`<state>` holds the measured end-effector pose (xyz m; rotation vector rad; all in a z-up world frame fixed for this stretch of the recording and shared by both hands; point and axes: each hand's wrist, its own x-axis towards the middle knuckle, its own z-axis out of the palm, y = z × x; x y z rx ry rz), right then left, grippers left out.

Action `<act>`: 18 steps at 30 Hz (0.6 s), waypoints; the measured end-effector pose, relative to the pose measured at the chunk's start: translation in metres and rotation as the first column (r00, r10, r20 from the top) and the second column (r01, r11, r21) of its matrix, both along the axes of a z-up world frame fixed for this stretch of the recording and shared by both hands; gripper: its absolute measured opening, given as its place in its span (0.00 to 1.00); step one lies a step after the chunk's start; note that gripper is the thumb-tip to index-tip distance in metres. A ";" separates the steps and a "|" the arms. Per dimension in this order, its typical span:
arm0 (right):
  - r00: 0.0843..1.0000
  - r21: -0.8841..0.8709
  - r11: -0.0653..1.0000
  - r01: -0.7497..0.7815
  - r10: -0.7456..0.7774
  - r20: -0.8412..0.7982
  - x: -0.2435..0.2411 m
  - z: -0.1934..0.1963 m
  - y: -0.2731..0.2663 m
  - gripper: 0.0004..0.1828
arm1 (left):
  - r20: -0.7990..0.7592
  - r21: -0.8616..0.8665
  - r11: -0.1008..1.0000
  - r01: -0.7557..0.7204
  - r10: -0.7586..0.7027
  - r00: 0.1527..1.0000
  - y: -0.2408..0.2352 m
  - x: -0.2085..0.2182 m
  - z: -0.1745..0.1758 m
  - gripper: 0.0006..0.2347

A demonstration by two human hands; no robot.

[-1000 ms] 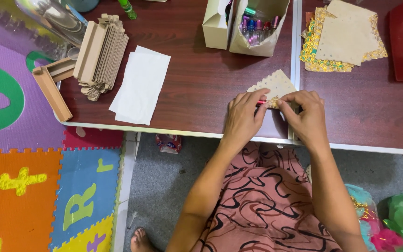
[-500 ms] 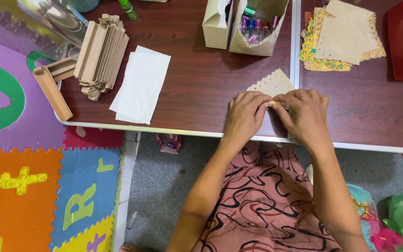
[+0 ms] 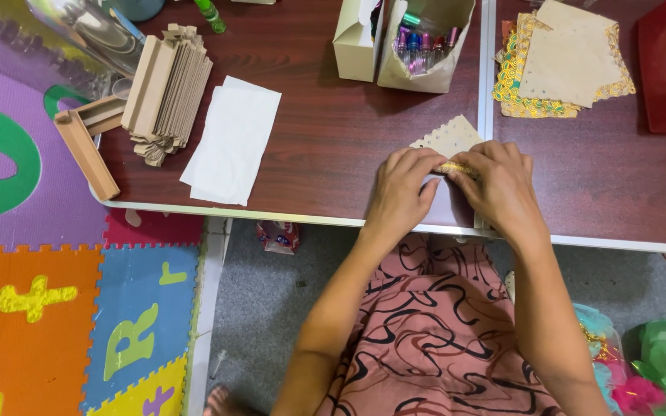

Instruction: The person rolls square patterned paper around a pen to form small cylinders and secures them with tape. They repeat this process multiple times, stacking the finished cylinders on the table.

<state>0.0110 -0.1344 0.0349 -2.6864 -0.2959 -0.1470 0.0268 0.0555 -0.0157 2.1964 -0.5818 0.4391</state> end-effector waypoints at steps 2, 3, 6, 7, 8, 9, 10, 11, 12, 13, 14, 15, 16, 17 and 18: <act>1.000 0.000 1.000 -0.001 0.001 0.000 0.001 -0.005 -0.003 0.12 | 0.016 0.059 0.998 0.001 -0.002 1.000 -0.005 0.000 0.001 0.15; 1.000 -0.001 1.000 -0.006 0.006 0.001 0.002 -0.007 -0.005 0.12 | 0.033 0.117 0.993 -0.003 -0.001 0.999 -0.008 0.000 0.001 0.14; 0.999 0.016 1.000 -0.019 0.018 0.040 0.000 -0.008 -0.007 0.13 | 0.042 0.154 0.988 -0.009 0.002 0.999 -0.011 0.008 -0.006 0.08; 0.999 0.015 1.000 -0.016 0.016 0.038 0.000 -0.011 -0.010 0.13 | 0.041 0.153 0.988 -0.006 0.000 0.999 -0.011 0.011 -0.003 0.08; 0.999 0.049 0.998 -0.030 0.029 0.033 0.000 -0.014 -0.012 0.15 | 0.052 0.181 0.983 -0.003 -0.006 0.999 -0.011 0.013 -0.001 0.08; 0.999 0.084 0.995 -0.046 0.044 0.028 0.000 -0.017 -0.014 0.17 | 0.064 0.211 0.978 -0.003 -0.011 0.998 -0.011 0.015 0.001 0.07; 0.999 0.085 0.995 -0.045 0.043 0.026 -0.002 -0.011 -0.013 0.17 | 0.062 0.211 0.978 -0.001 -0.012 0.998 -0.011 0.017 0.002 0.07; 0.999 0.168 0.985 -0.047 0.042 0.032 -0.003 -0.005 -0.011 0.24 | 0.043 0.241 0.970 0.019 -0.031 0.999 -0.010 0.020 0.003 0.07; 0.998 0.249 0.967 -0.049 0.041 0.038 -0.004 0.001 -0.009 0.31 | 0.023 0.270 0.962 0.041 -0.049 0.999 -0.009 0.022 0.004 0.06; 0.998 0.250 0.967 -0.049 0.042 0.036 -0.005 0.001 -0.011 0.31 | 0.021 0.271 0.962 0.040 -0.048 0.999 -0.010 0.025 0.002 0.06; 0.999 0.310 0.950 -0.020 0.006 0.045 -0.006 0.000 -0.014 0.33 | 0.014 0.280 0.959 0.048 -0.054 0.998 -0.010 0.027 0.000 0.06; 0.998 0.369 0.929 0.009 -0.032 0.056 -0.006 0.000 -0.016 0.36 | 0.011 0.289 0.956 0.056 -0.062 0.998 -0.010 0.030 -0.001 0.06; 0.998 0.369 0.929 0.009 -0.033 0.057 -0.007 -0.007 -0.019 0.36 | 0.012 0.289 0.956 0.057 -0.063 0.998 -0.010 0.029 0.000 0.06; 0.995 0.388 0.921 0.021 -0.055 0.078 -0.007 -0.013 -0.023 0.35 | 0.006 0.295 0.954 0.056 -0.061 0.998 -0.010 0.029 0.001 0.06; 0.992 0.407 0.913 0.032 -0.078 0.098 -0.007 -0.019 -0.026 0.35 | 0.001 0.302 0.952 0.056 -0.059 0.998 -0.010 0.029 0.002 0.06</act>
